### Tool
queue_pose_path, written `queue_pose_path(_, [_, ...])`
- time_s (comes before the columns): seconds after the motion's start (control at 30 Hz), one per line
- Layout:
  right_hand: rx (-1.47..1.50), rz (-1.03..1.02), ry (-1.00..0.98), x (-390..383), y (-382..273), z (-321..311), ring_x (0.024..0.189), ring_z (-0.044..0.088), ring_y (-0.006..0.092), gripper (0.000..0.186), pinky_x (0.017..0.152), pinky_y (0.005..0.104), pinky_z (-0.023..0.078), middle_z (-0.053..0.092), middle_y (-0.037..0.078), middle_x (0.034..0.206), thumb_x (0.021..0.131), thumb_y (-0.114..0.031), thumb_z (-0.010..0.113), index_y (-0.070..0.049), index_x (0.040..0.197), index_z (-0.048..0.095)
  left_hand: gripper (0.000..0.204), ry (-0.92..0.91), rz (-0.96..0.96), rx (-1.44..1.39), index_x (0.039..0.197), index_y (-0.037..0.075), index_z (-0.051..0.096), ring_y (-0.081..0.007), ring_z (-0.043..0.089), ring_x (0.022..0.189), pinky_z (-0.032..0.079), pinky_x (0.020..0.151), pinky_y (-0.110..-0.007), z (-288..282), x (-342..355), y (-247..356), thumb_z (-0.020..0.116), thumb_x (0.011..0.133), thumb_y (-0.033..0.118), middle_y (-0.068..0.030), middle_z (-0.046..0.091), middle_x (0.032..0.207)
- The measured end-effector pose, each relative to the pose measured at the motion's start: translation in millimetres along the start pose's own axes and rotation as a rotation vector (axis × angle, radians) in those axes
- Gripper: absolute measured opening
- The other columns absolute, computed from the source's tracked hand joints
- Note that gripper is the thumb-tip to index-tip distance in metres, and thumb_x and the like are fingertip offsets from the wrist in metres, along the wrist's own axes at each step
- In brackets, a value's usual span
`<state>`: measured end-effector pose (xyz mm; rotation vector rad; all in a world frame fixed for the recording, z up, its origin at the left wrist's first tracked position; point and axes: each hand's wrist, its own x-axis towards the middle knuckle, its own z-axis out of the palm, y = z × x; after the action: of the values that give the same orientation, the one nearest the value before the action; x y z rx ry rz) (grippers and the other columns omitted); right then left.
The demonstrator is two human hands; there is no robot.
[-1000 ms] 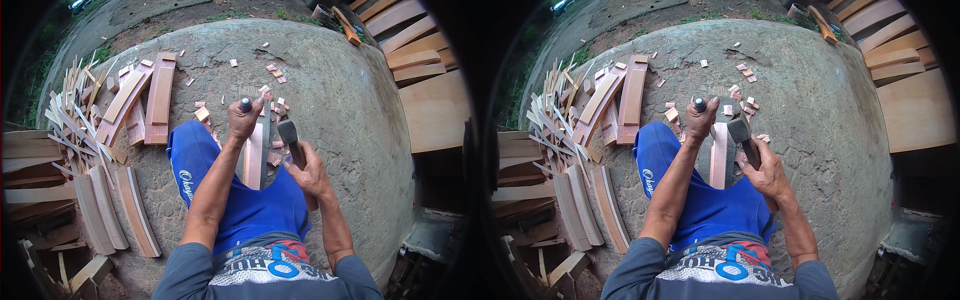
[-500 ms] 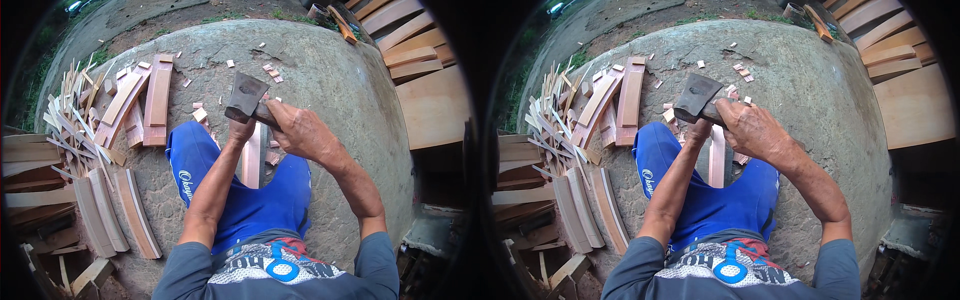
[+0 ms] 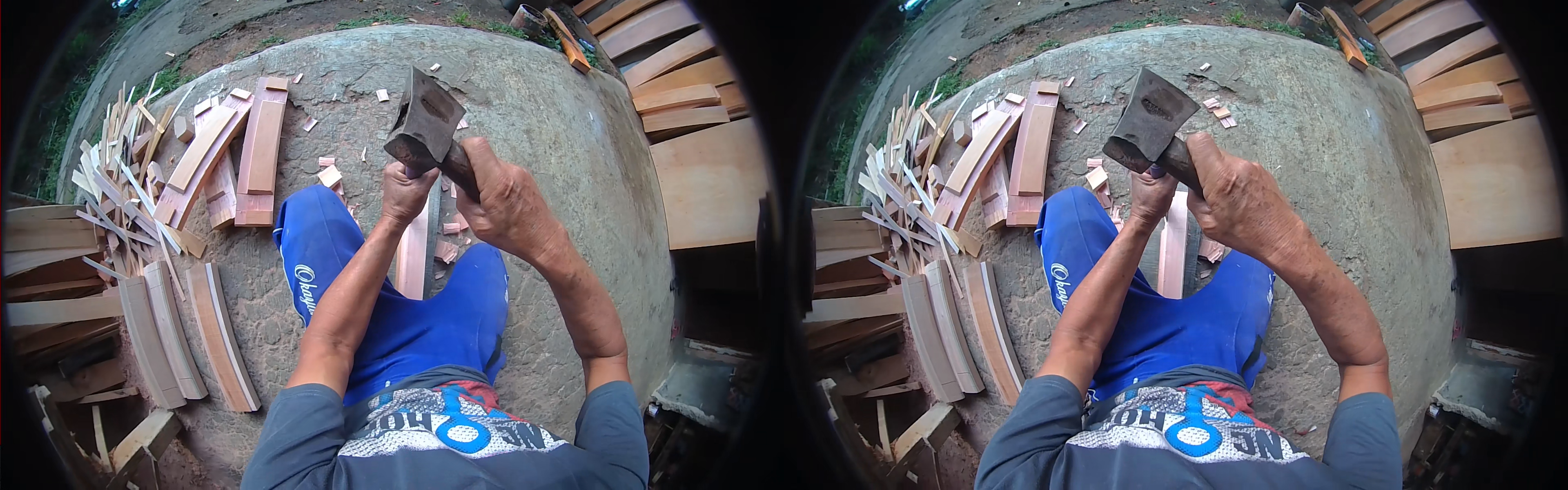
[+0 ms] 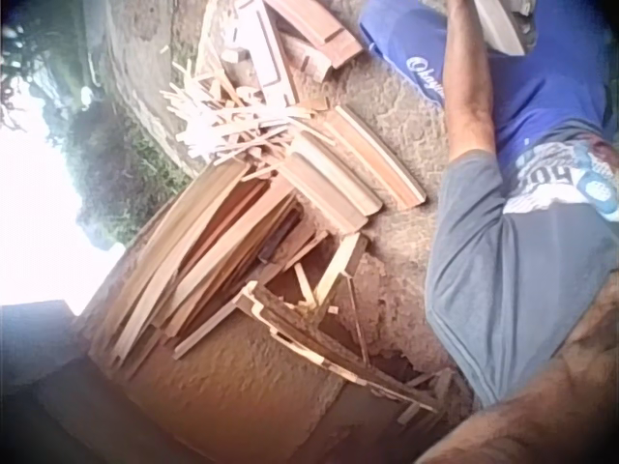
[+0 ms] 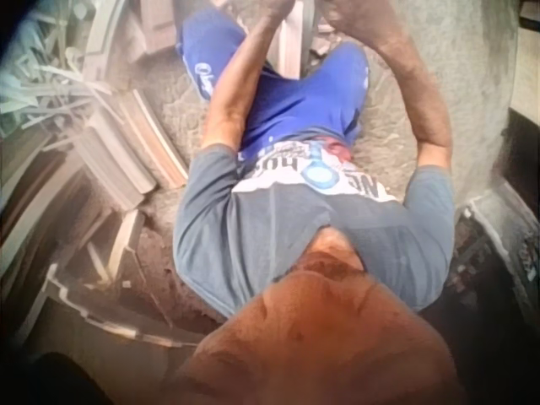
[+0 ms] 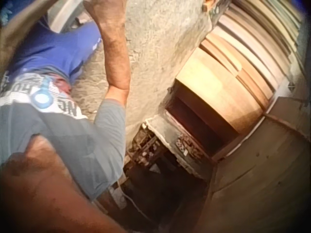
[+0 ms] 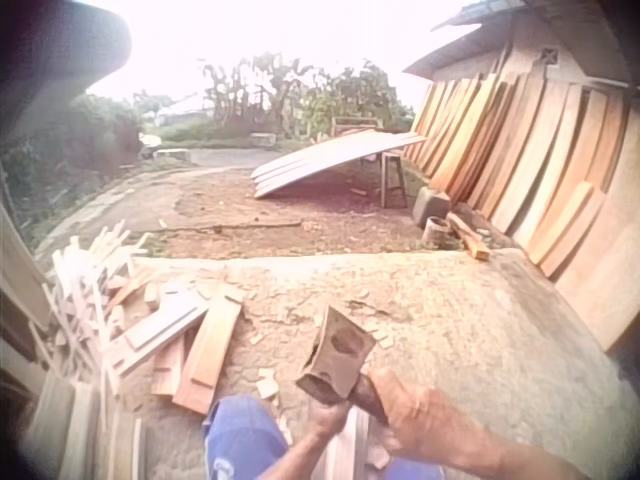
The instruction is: The person sits on the ground and uses a chisel and hammer to carve a rectangular wooden plank. They repeatedly strike the chisel to remove wood chips, occasionally repositioning the plank and clearing debris.
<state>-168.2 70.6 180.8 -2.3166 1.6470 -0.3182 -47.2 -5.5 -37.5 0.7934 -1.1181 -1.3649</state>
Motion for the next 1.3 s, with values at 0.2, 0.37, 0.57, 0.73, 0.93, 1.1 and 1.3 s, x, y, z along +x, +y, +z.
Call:
queue_pose_path(0.2, [-0.113, -0.053, -0.072, 3, 23, 26, 0.086, 0.072, 0.0472, 0.034, 0.076, 0.0553, 0.059, 0.069, 0.025, 0.089, 0.087, -0.006, 0.066, -0.003, 0.113, 0.043, 0.027, 0.022, 0.249, 0.321, 0.116, 0.004, 0.073, -0.0193, 0.071, 0.103, 0.056, 0.088, -0.034, -4, -1, 2, 0.072, 0.089, 0.005, -0.0095, 0.075, 0.112])
queue_pose_path(0.37, [-0.007, -0.023, 0.015, 1, 15, 26, 0.085, 0.072, 0.0464, 0.032, 0.073, 0.0552, 0.059, 0.069, 0.026, 0.090, 0.088, -0.006, 0.063, -0.003, 0.113, 0.043, 0.025, -0.048, 0.057, 0.144, 0.114, 0.005, 0.074, -0.0137, 0.070, 0.096, 0.056, 0.082, -0.033, -2, -4, -2, 0.073, 0.090, 0.003, -0.0037, 0.076, 0.104])
queue_pose_path(0.57, [-0.005, -0.001, 0.007, -7, 31, 38, 0.092, 0.071, 0.0478, 0.030, 0.078, 0.0561, 0.057, 0.068, 0.028, 0.093, 0.086, -0.005, 0.061, -0.002, 0.111, 0.045, 0.004, -0.048, -0.015, 0.126, 0.091, 0.003, 0.076, -0.0079, 0.066, 0.081, 0.054, 0.072, -0.027, -18, -11, 5, 0.072, 0.091, 0.001, 0.0019, 0.073, 0.084])
queue_pose_path(0.73, [0.248, 0.081, 0.090, -15, 24, 30, 0.089, 0.070, 0.0491, 0.043, 0.076, 0.0548, 0.054, 0.068, 0.028, 0.091, 0.086, -0.003, 0.062, -0.001, 0.127, 0.048, 0.042, 0.119, 0.022, 0.069, 0.060, 0.010, 0.050, -0.0008, 0.039, 0.059, 0.031, 0.049, -0.027, -28, -3, 22, 0.074, 0.095, 0.011, 0.0108, 0.045, 0.061])
queue_pose_path(0.93, [0.303, 0.140, 0.091, -17, 28, 32, 0.084, 0.071, 0.0497, 0.045, 0.073, 0.0547, 0.053, 0.069, 0.029, 0.086, 0.086, -0.004, 0.064, 0.000, 0.128, 0.048, 0.046, 0.100, -0.037, 0.041, 0.058, 0.013, 0.048, -0.0012, 0.038, 0.059, 0.030, 0.049, -0.027, -17, -9, 20, 0.075, 0.095, 0.014, 0.0110, 0.044, 0.061])
queue_pose_path(1.1, [0.318, 0.144, 0.083, -16, 26, 33, 0.083, 0.070, 0.0502, 0.043, 0.072, 0.0549, 0.052, 0.068, 0.029, 0.084, 0.085, -0.004, 0.063, 0.001, 0.125, 0.048, 0.043, 0.086, -0.039, 0.050, 0.059, 0.011, 0.051, -0.0010, 0.040, 0.060, 0.033, 0.050, -0.026, -15, -11, 24, 0.076, 0.094, 0.014, 0.0105, 0.047, 0.063])
queue_pose_path(1.3, [0.291, 0.081, 0.048, -15, 28, 36, 0.082, 0.069, 0.0507, 0.042, 0.072, 0.0547, 0.052, 0.067, 0.029, 0.087, 0.085, -0.003, 0.062, 0.002, 0.123, 0.048, 0.029, 0.062, 0.007, 0.061, 0.068, 0.005, 0.063, -0.0013, 0.047, 0.064, 0.040, 0.054, -0.024, -12, -11, 27, 0.076, 0.093, 0.010, 0.0093, 0.054, 0.066])
